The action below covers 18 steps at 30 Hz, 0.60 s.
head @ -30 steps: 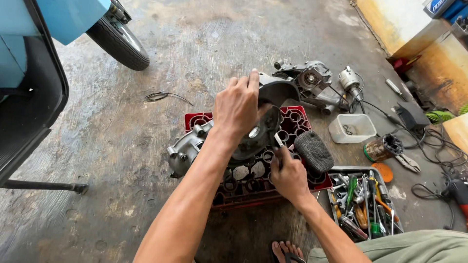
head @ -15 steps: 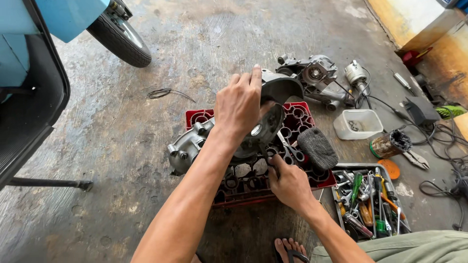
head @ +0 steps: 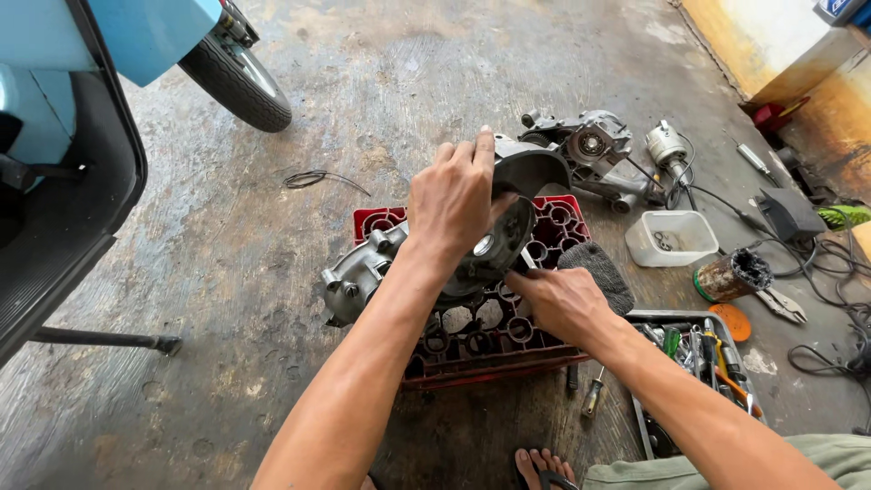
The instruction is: The person cleans a scooter engine casing by scraping and wiping its inner surfaces with a metal tool and a cloth. The person repeatedly scrapes the central hub and inner walls, then wipes the area with a cloth, flipping the part over to access different sides.
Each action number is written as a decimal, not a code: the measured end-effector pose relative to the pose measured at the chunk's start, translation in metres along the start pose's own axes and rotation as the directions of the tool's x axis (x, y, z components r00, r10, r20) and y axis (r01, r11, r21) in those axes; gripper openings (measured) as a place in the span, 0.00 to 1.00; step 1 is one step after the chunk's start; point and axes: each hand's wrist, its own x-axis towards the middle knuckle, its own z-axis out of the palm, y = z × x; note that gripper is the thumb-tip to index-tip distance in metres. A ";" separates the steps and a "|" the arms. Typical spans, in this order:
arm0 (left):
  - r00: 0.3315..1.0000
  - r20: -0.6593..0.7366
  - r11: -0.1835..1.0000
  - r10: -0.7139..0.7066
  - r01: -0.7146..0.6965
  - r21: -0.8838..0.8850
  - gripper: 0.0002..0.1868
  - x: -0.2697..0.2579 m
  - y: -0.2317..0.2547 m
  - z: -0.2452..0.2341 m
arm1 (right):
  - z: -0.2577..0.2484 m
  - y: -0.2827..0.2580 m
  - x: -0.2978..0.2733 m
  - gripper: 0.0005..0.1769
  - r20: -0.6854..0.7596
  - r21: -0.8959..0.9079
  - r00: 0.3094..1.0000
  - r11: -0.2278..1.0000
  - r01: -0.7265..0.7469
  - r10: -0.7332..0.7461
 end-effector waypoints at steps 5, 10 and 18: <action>1.000 0.001 0.999 -0.023 0.023 -0.036 0.44 0.001 -0.003 0.002 | 0.022 -0.030 0.004 0.15 -0.177 0.156 0.982 0.987 -0.043 0.071; 1.000 -0.002 1.000 -0.006 0.006 -0.023 0.45 -0.005 -0.002 0.009 | 0.005 -0.032 0.006 0.09 -0.132 0.262 0.976 0.956 -0.132 0.171; 1.000 0.017 1.000 -0.013 0.013 -0.012 0.45 -0.004 0.001 0.006 | 0.000 -0.034 0.016 0.14 0.098 0.454 0.936 0.822 -0.345 0.338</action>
